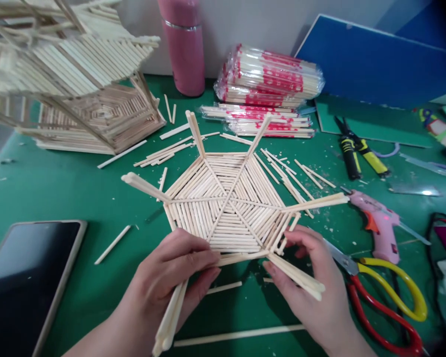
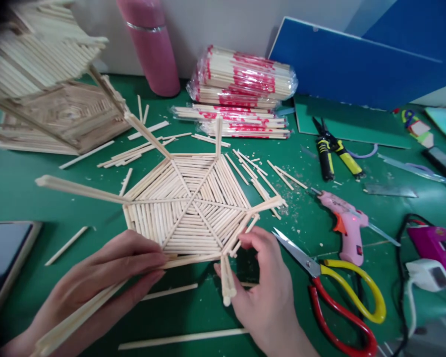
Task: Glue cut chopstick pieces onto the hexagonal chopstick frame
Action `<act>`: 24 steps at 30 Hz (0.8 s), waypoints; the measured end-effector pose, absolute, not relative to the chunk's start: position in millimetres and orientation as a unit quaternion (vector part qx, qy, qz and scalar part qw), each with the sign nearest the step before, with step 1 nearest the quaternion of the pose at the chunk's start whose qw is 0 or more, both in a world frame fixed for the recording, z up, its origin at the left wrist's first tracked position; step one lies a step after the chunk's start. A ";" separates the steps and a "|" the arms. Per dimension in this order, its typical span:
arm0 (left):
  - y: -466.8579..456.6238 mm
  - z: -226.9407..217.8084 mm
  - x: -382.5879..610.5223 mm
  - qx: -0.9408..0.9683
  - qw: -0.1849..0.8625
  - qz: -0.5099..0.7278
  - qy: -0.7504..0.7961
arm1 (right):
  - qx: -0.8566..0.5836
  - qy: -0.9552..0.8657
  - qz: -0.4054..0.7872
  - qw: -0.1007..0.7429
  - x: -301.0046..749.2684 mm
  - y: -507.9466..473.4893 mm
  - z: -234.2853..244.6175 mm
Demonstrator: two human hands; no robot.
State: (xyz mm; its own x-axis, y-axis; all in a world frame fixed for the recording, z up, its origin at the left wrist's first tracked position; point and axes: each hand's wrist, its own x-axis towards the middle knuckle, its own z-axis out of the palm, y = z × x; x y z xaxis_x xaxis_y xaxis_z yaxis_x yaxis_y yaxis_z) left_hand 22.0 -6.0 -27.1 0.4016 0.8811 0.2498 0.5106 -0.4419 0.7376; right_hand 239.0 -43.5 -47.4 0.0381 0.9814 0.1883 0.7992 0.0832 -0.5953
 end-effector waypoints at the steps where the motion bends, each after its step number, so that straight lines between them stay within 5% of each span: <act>1: -4.9 -27.0 23.0 0.785 0.296 0.321 0.439 | -0.659 -0.676 0.153 0.293 238.7 -43.4 -48.1; 24: -9.5 -37.4 22.1 0.789 0.297 0.314 0.437 | -0.665 -0.652 0.167 0.324 235.5 -44.4 -51.6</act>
